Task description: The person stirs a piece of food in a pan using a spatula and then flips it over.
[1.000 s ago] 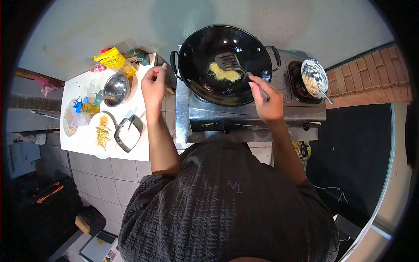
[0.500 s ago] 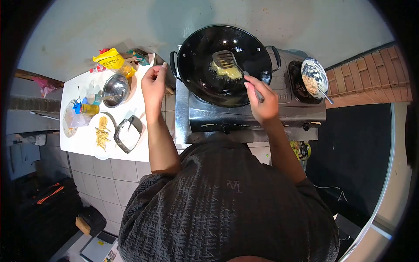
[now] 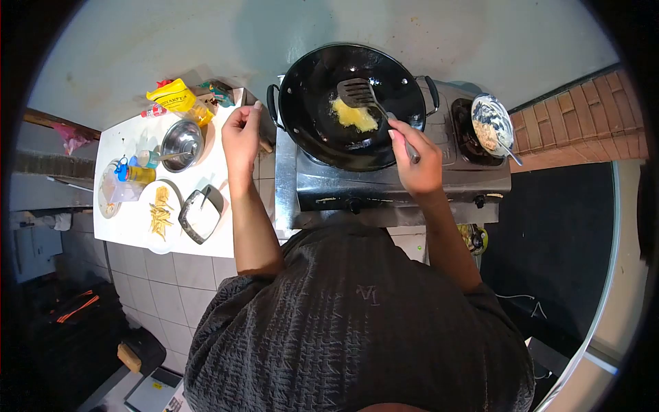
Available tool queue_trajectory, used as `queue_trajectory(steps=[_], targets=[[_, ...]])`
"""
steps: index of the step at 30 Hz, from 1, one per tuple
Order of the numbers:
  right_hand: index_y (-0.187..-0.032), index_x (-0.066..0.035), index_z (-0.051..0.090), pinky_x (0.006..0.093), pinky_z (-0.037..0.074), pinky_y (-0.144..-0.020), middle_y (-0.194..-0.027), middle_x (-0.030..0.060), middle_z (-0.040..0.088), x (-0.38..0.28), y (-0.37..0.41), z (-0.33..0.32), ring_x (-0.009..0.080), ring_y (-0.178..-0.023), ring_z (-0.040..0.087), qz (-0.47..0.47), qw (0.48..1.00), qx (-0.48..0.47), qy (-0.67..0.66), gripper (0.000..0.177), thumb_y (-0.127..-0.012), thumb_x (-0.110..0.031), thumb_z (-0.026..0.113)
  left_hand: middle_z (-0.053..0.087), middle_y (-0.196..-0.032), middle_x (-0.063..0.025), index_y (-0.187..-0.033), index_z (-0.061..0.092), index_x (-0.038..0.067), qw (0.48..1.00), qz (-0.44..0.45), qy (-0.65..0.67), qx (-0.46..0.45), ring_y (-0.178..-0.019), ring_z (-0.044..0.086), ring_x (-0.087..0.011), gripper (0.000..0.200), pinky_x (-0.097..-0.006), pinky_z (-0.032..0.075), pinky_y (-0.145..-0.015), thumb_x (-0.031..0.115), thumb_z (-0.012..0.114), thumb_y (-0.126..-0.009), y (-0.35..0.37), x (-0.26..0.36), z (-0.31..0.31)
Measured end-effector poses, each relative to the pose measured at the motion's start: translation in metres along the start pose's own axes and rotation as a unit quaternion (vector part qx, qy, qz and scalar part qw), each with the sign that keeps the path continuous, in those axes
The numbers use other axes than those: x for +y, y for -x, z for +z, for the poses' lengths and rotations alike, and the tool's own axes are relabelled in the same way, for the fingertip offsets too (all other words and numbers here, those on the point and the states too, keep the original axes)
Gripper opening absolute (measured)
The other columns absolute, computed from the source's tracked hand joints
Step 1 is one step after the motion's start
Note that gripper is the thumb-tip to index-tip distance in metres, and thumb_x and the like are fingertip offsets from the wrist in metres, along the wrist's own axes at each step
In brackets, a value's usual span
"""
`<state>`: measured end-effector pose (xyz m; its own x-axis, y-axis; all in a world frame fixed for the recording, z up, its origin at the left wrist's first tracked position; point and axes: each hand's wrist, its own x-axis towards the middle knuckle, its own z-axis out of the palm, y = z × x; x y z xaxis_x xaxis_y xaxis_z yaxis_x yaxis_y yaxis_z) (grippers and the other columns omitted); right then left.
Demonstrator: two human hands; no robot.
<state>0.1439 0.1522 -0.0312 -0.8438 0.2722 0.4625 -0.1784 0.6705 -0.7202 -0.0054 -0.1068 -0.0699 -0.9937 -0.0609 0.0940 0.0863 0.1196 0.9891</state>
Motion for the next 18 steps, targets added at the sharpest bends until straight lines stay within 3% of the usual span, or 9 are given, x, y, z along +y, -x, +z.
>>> queue_trajectory(steps=[3,9,15,18], targets=[[-0.105,-0.003,0.067,0.0317,0.050,-0.066,-0.089,0.0166,0.068,0.000,-0.001,0.000,0.0294,-0.076,0.067,-0.029,0.999,0.035,-0.012,0.019,-0.087,-0.007,0.067,0.050,-0.068,0.0081,-0.082,0.067,0.002,1.000,-0.001,-0.001,-0.002,-0.063,0.039,-0.0028,0.024,-0.0192,0.029,-0.057,0.025,0.067,-0.090,0.001,0.000,0.001],[-0.103,-0.003,0.067,0.0314,0.048,-0.062,-0.083,0.0158,0.065,-0.001,0.004,0.001,0.0291,-0.070,0.064,-0.038,0.999,0.011,-0.002,0.018,-0.086,-0.006,0.067,0.054,-0.067,0.0058,-0.084,0.067,0.001,1.000,-0.006,-0.014,-0.009,-0.060,0.042,-0.0027,0.023,-0.0192,0.032,-0.054,0.023,0.066,-0.090,0.003,0.004,0.002],[-0.101,-0.003,0.067,0.0316,0.049,-0.064,-0.084,0.0154,0.065,-0.001,0.006,0.000,0.0296,-0.073,0.064,-0.034,0.999,0.001,0.008,0.016,-0.086,-0.005,0.066,0.055,-0.068,0.0053,-0.085,0.067,0.001,1.000,-0.007,-0.013,-0.010,-0.061,0.043,-0.0028,0.023,-0.0192,0.033,-0.055,0.023,0.067,-0.090,0.002,0.001,0.000],[-0.100,-0.002,0.067,0.0311,0.050,-0.068,-0.086,0.0156,0.067,0.004,0.006,0.000,0.0288,-0.075,0.066,-0.034,0.998,0.047,-0.005,0.014,-0.086,-0.004,0.065,0.055,-0.068,0.0049,-0.085,0.067,0.001,1.000,-0.009,-0.005,-0.009,-0.062,0.043,-0.0029,0.023,-0.0192,0.033,-0.055,0.023,0.067,-0.090,0.002,0.001,0.000]])
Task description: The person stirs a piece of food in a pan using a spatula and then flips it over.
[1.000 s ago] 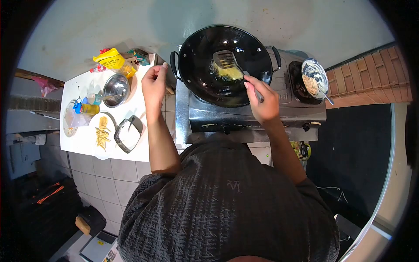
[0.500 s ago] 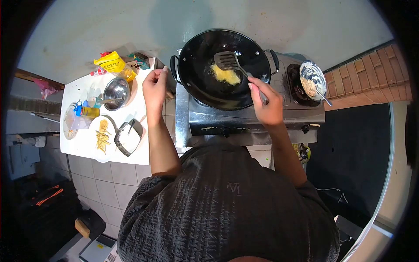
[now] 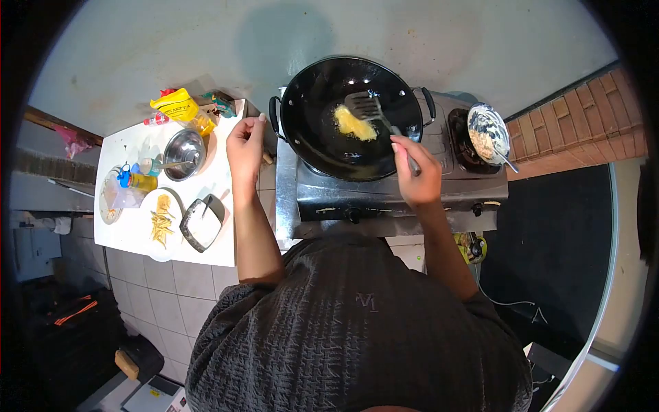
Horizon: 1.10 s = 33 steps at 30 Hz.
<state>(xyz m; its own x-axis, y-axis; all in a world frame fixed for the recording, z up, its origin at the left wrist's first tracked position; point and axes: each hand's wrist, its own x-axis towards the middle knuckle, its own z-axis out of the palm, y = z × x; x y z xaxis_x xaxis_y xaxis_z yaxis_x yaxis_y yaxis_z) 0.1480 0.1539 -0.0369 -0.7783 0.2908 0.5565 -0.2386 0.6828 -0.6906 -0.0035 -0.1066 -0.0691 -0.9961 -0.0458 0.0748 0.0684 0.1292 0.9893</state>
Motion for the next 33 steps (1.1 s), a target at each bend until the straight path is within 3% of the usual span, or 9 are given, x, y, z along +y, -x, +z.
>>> queue_trajectory(steps=[5,33], targets=[[-0.100,-0.001,0.067,0.0303,0.051,-0.073,-0.091,0.0165,0.068,-0.001,-0.005,-0.014,0.0275,-0.082,0.068,0.017,1.000,0.011,-0.005,0.014,-0.087,-0.003,0.064,0.056,-0.068,0.0046,-0.086,0.067,0.000,1.000,0.006,-0.007,0.004,-0.062,0.044,-0.0031,0.023,-0.0193,0.034,-0.056,0.023,0.067,-0.090,0.000,-0.001,-0.002],[-0.100,0.000,0.067,0.0313,0.051,-0.074,-0.092,0.0178,0.069,0.001,-0.003,-0.011,0.0287,-0.085,0.069,0.040,0.999,-0.033,-0.012,0.014,-0.087,-0.003,0.063,0.054,-0.068,0.0051,-0.084,0.066,0.000,1.000,0.000,0.004,0.007,-0.061,0.043,-0.0034,0.022,-0.0196,0.034,-0.056,0.022,0.066,-0.090,-0.001,-0.006,0.001]])
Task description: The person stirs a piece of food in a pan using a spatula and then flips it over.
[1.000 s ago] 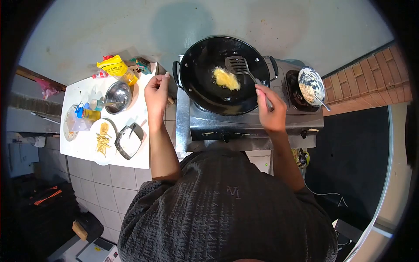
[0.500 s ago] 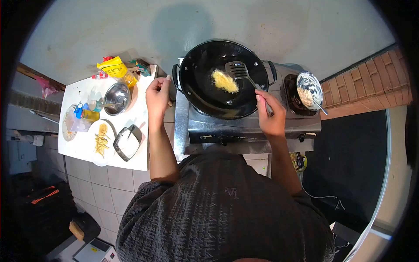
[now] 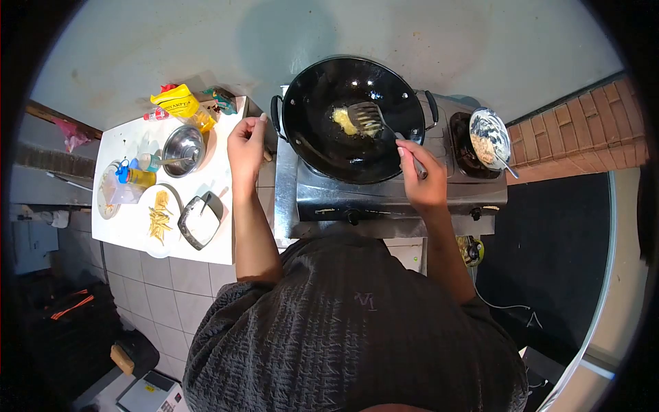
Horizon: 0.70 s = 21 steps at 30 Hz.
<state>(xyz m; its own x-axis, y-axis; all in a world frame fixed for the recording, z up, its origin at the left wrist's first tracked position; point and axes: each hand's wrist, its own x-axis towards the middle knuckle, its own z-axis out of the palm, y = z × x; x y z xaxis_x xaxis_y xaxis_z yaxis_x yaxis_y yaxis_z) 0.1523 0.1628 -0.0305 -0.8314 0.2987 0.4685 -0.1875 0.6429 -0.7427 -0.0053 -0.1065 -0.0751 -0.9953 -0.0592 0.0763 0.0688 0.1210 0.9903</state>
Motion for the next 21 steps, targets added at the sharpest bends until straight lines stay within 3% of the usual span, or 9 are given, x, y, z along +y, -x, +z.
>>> queue_trajectory(steps=[13,21], targets=[[-0.100,0.001,0.067,0.0304,0.051,-0.073,-0.092,0.0175,0.069,-0.001,-0.004,-0.001,0.0272,-0.083,0.069,0.013,1.000,-0.004,-0.011,0.014,-0.087,-0.003,0.064,0.054,-0.066,0.0037,-0.085,0.065,0.001,0.999,-0.022,0.022,-0.010,-0.053,0.042,-0.0031,0.023,-0.0197,0.032,-0.046,0.023,0.065,-0.091,0.003,0.009,-0.003],[-0.101,-0.001,0.067,0.0318,0.051,-0.071,-0.089,0.0172,0.069,-0.005,-0.001,0.004,0.0280,-0.080,0.068,-0.031,0.999,0.007,-0.006,0.015,-0.086,-0.002,0.065,0.054,-0.067,0.0045,-0.085,0.065,0.001,1.000,0.001,0.009,-0.009,-0.059,0.042,-0.0027,0.023,-0.0192,0.033,-0.052,0.024,0.065,-0.091,0.000,0.000,-0.002]])
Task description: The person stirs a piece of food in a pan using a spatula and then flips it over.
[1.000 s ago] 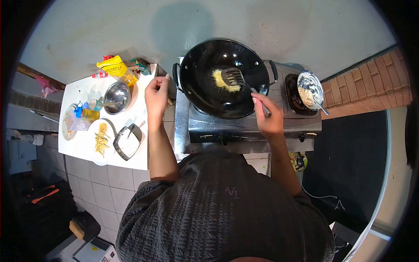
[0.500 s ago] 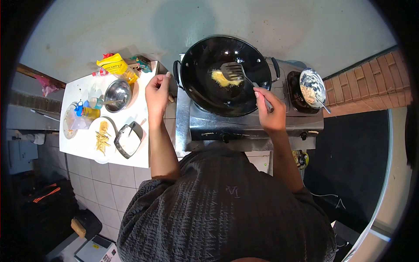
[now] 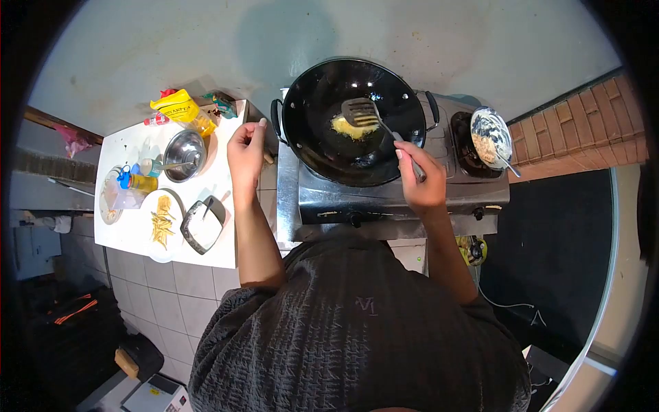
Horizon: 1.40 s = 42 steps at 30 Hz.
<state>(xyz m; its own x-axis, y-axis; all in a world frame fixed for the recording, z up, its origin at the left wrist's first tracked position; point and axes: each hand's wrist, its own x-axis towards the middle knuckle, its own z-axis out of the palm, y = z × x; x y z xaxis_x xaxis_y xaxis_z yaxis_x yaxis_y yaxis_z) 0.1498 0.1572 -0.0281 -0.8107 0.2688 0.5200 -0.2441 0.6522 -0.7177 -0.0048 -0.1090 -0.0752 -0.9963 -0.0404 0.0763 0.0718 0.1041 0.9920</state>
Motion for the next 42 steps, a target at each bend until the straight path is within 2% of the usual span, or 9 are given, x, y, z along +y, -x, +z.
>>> queue_trajectory(steps=[10,20,26,28,29,34,38,40,42], targets=[[-0.100,-0.001,0.067,0.0328,0.051,-0.071,-0.089,0.0172,0.069,0.001,-0.001,0.001,0.0300,-0.080,0.068,0.014,1.000,0.001,0.001,0.014,-0.086,-0.001,0.064,0.053,-0.065,0.0030,-0.085,0.064,0.001,1.000,-0.011,0.007,-0.003,-0.049,0.043,-0.0040,0.023,-0.0206,0.034,-0.044,0.023,0.064,-0.092,0.005,0.008,-0.002],[-0.098,0.000,0.067,0.0322,0.051,-0.068,-0.086,0.0167,0.067,0.003,0.001,0.001,0.0297,-0.076,0.067,-0.026,0.999,0.021,0.018,0.013,-0.086,0.000,0.064,0.054,-0.065,0.0035,-0.085,0.064,0.001,1.000,-0.025,0.009,-0.008,-0.052,0.044,-0.0032,0.021,-0.0202,0.034,-0.046,0.021,0.065,-0.092,0.006,0.007,0.000],[-0.098,0.000,0.066,0.0317,0.050,-0.066,-0.085,0.0158,0.066,0.003,0.005,0.004,0.0292,-0.074,0.066,-0.029,0.999,0.020,0.026,0.013,-0.085,0.001,0.064,0.055,-0.065,0.0031,-0.086,0.064,0.001,1.000,0.022,0.002,-0.002,-0.051,0.043,-0.0034,0.021,-0.0204,0.033,-0.045,0.022,0.065,-0.091,0.001,-0.006,-0.002],[-0.098,0.000,0.066,0.0316,0.050,-0.066,-0.085,0.0158,0.066,0.002,0.005,0.004,0.0292,-0.074,0.066,-0.037,0.999,0.021,0.032,0.013,-0.085,0.001,0.063,0.052,-0.072,0.0073,-0.088,0.066,0.003,0.998,-0.054,0.010,-0.019,-0.066,0.041,-0.0022,0.023,-0.0179,0.031,-0.060,0.025,0.066,-0.091,0.007,0.010,-0.003],[-0.098,0.000,0.065,0.0317,0.050,-0.066,-0.084,0.0156,0.066,0.001,0.004,0.005,0.0292,-0.073,0.065,-0.031,0.999,0.024,0.020,0.013,-0.085,0.002,0.063,0.052,-0.072,0.0073,-0.088,0.066,0.003,0.998,-0.055,0.010,-0.019,-0.066,0.041,-0.0022,0.023,-0.0179,0.031,-0.060,0.025,0.066,-0.091,0.007,0.010,-0.003],[-0.099,0.002,0.066,0.0300,0.050,-0.073,-0.090,0.0151,0.068,0.000,0.007,0.004,0.0248,-0.079,0.067,-0.011,1.000,-0.010,0.022,0.013,-0.087,0.002,0.059,0.052,-0.071,0.0075,-0.087,0.066,0.002,0.999,-0.029,-0.003,-0.013,-0.065,0.040,-0.0024,0.024,-0.0185,0.031,-0.058,0.026,0.066,-0.091,0.003,0.001,-0.001],[-0.098,0.000,0.066,0.0322,0.049,-0.065,-0.083,0.0157,0.065,0.002,0.006,0.007,0.0297,-0.072,0.065,-0.050,0.998,0.015,0.028,0.013,-0.085,0.002,0.063,0.054,-0.064,0.0033,-0.085,0.065,0.001,1.000,-0.008,-0.007,0.000,-0.051,0.044,-0.0033,0.021,-0.0202,0.032,-0.045,0.022,0.065,-0.091,0.005,0.005,-0.001],[-0.098,0.000,0.066,0.0316,0.050,-0.065,-0.084,0.0163,0.066,0.001,0.003,0.006,0.0298,-0.073,0.065,-0.054,0.997,0.029,0.039,0.013,-0.086,0.002,0.062,0.050,-0.069,0.0076,-0.084,0.066,0.003,0.999,-0.028,-0.020,0.000,-0.063,0.039,-0.0023,0.026,-0.0186,0.030,-0.058,0.028,0.066,-0.091,0.006,0.007,-0.001],[-0.098,0.001,0.066,0.0316,0.050,-0.066,-0.084,0.0164,0.066,0.001,0.001,0.005,0.0297,-0.074,0.065,-0.034,0.999,0.019,0.021,0.012,-0.086,0.002,0.062,0.050,-0.069,0.0078,-0.084,0.066,0.003,1.000,-0.023,-0.018,0.008,-0.063,0.039,-0.0023,0.026,-0.0187,0.030,-0.057,0.028,0.066,-0.091,0.005,0.004,0.000]])
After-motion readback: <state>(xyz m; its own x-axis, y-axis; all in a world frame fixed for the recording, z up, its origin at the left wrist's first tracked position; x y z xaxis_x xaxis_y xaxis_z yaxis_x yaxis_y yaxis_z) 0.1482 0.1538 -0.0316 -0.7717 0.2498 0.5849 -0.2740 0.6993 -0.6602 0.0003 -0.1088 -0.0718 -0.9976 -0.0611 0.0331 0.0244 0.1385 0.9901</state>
